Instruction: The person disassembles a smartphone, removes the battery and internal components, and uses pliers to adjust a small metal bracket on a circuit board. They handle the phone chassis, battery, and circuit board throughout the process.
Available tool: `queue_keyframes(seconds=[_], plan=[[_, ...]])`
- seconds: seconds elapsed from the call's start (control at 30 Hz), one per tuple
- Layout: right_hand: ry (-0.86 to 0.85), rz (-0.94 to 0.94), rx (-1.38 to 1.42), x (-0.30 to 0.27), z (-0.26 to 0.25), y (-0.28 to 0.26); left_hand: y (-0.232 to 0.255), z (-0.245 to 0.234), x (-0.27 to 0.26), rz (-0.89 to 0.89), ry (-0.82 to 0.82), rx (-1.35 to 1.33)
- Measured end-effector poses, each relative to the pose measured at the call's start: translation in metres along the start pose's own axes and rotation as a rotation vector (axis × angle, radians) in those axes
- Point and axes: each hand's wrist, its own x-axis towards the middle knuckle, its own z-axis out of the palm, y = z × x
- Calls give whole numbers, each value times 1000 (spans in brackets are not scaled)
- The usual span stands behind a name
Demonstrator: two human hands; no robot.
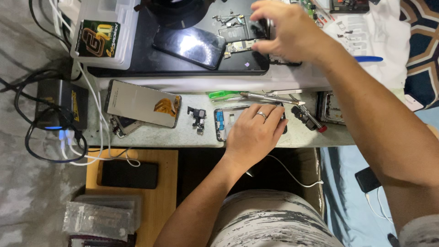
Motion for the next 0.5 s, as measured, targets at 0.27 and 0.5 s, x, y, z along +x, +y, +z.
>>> queue_keyframes(seconds=[0.27, 0.5], plan=[[104, 626, -65, -41, -16, 50, 0, 2, 1, 17, 10, 4], [42, 632, -284, -44, 5, 33, 0, 2, 1, 34, 9, 37]])
